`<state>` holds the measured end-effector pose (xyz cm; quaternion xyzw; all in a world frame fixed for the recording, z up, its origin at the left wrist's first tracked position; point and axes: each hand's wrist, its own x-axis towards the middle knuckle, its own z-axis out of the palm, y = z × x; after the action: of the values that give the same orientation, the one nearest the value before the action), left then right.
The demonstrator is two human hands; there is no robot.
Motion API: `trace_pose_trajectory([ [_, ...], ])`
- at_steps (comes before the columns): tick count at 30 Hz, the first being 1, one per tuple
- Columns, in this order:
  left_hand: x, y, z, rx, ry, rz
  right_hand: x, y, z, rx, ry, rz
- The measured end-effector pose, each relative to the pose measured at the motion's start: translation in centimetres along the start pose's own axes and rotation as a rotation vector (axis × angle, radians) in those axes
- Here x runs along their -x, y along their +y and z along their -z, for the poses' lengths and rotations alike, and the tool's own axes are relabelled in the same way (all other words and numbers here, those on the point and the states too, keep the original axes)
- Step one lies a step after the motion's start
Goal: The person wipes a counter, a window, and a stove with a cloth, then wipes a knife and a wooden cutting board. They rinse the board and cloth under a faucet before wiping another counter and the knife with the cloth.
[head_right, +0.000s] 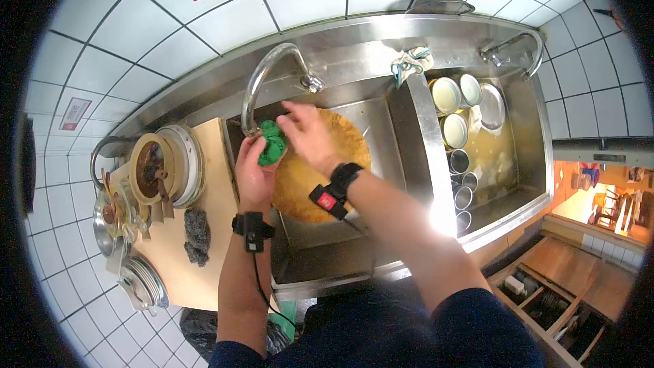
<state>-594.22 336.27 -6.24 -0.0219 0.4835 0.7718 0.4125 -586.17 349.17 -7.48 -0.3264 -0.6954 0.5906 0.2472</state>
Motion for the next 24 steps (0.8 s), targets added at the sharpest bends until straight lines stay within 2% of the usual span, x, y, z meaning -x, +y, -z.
trace_pose_trajectory([
  [1, 0.4, -0.6, -0.2, -0.166, -0.013, -0.126, 0.8, -0.7, -1.4, -0.225, -0.027, -0.107],
  [2, 0.8, -1.2, -0.5, -0.329, -0.027, -0.253, 1.3, -1.1, -2.1, -0.224, -0.018, -0.110],
  [4, 1.7, -1.3, -1.7, -0.890, -0.132, -0.601, 2.1, -1.7, -2.9, -1.150, -0.187, -0.575],
  [7, 1.1, -1.0, 0.1, -1.055, -0.152, -0.679, 3.6, -1.2, -3.7, -1.145, -0.296, -0.619],
  [8, 0.9, -0.7, 0.9, -1.263, -0.186, -0.851, 3.8, -0.8, -3.5, -1.141, -0.299, -0.622],
  [9, 0.7, -0.4, 1.5, -1.470, -0.222, -1.026, 3.9, -0.8, -3.0, -1.212, -0.334, -0.720],
  [10, 0.6, -0.3, 2.0, -1.468, -0.218, -1.027, 3.9, -0.8, -2.7, -1.283, -0.368, -0.820],
  [11, 0.5, -0.3, 2.4, -1.466, -0.263, -1.060, 4.0, -0.9, -2.8, -1.280, -0.370, -0.820],
  [13, 0.4, -0.4, 2.5, -1.462, -0.313, -1.091, 3.7, -3.4, -2.6, -1.213, -0.261, -0.973],
  [14, 0.3, -0.6, 2.3, -1.422, -0.303, -1.077, 3.6, -3.9, -2.6, -1.212, -0.257, -0.979],
  [16, 0.6, -1.0, 1.7, -1.389, -0.285, -1.045, 3.4, -4.2, -3.1, -0.986, -0.160, -1.072],
  [17, 0.5, -1.0, 1.3, -1.354, -0.222, -0.999, 3.1, -3.9, -3.5, -0.985, -0.165, -1.079],
  [19, 0.5, -0.5, 0.4, -1.322, -0.159, -0.949, 2.7, -2.4, -4.3, -0.989, -0.188, -0.902],
  [20, 0.5, -0.1, -0.1, -1.243, -0.097, -0.805, 2.3, -1.1, -4.7, -0.989, -0.188, -0.905],
  [21, 0.5, 0.0, -0.6, -1.158, -0.037, -0.662, 1.9, 0.6, -5.1, -0.758, -0.207, -0.722],
  [22, 0.3, -0.2, -1.1, -1.157, -0.036, -0.660, 1.7, 1.0, -5.2, -0.526, -0.225, -0.538],
  [24, 0.0, -0.5, -2.1, -0.831, 0.084, -0.677, 1.4, 0.8, -5.1, -0.506, -0.242, -0.520],
])
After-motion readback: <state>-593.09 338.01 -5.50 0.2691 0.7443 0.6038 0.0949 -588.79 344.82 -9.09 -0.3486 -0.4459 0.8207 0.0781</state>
